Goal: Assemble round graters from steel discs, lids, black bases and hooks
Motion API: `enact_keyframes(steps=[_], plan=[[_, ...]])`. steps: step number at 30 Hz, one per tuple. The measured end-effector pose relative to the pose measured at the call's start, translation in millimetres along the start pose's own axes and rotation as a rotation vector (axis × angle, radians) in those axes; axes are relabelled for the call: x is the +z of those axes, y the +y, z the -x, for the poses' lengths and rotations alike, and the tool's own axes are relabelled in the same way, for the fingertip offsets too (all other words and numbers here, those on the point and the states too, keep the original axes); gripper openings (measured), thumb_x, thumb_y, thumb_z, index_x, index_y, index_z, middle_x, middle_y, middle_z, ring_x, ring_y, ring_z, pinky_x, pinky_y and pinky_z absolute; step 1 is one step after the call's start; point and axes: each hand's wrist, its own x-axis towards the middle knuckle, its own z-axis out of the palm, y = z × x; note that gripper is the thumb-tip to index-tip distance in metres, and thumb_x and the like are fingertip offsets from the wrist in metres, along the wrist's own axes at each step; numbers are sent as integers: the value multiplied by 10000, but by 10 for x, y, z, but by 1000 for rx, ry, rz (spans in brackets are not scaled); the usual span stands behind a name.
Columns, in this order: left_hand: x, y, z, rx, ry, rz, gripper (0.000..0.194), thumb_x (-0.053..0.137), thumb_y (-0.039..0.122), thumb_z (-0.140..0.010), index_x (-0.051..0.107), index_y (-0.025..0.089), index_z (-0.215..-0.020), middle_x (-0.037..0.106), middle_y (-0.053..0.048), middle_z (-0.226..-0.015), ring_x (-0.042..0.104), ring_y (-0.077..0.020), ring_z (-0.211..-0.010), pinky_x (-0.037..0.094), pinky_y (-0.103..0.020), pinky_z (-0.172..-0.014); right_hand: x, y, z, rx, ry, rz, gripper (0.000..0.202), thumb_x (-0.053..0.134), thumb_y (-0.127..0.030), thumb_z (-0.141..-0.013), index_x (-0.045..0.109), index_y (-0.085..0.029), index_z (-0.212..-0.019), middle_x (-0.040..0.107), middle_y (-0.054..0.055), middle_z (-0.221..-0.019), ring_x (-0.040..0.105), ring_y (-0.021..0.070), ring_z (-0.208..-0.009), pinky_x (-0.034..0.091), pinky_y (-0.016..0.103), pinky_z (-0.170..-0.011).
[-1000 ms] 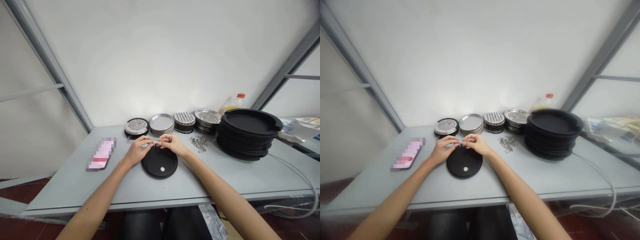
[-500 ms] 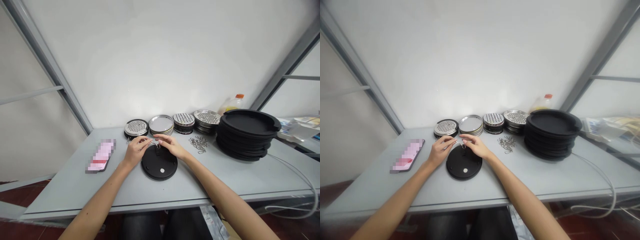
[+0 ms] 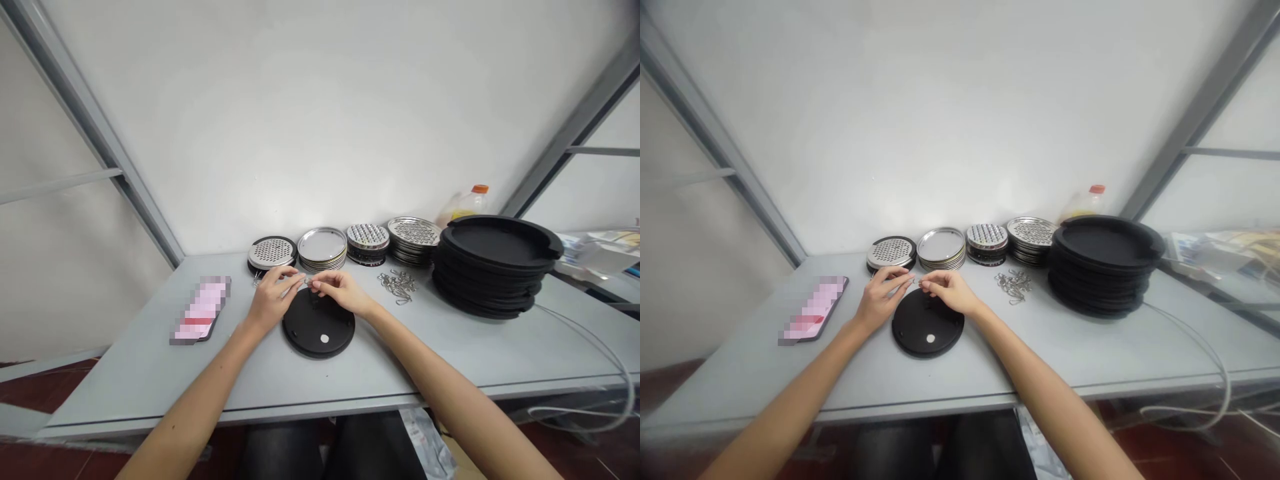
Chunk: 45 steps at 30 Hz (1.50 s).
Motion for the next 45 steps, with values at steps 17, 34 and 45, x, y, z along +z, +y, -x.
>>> enact_keyframes(steps=[17, 34, 45], plan=[[131, 144, 7, -453, -400, -25, 416, 671, 360, -802, 653, 133, -1150, 616, -127, -1260, 557, -268, -1180, 427, -409, -1038, -25, 184, -1, -224, 99, 706, 246, 550, -148, -864, 735, -227, -1005, 748, 41, -1002, 686, 194, -927, 511, 306, -838], [289, 403, -67, -623, -452, -270, 374, 639, 361, -823, 659, 169, -1143, 705, -118, -1107, 636, -274, -1074, 474, -330, -897, -37, 200, 13, -263, 106, 776, 249, 566, -101, -842, 751, -221, -956, 753, 31, -961, 682, 189, -908, 505, 282, -831], [272, 475, -61, -599, -465, -349, 438, 609, 381, -845, 613, 208, -1247, 696, -91, -1145, 635, -260, -1069, 466, -315, -884, -27, 182, 25, -270, 105, 873, 244, 542, -114, -874, 756, -219, -928, 738, 39, -868, 655, 166, -830, 472, 241, -774]])
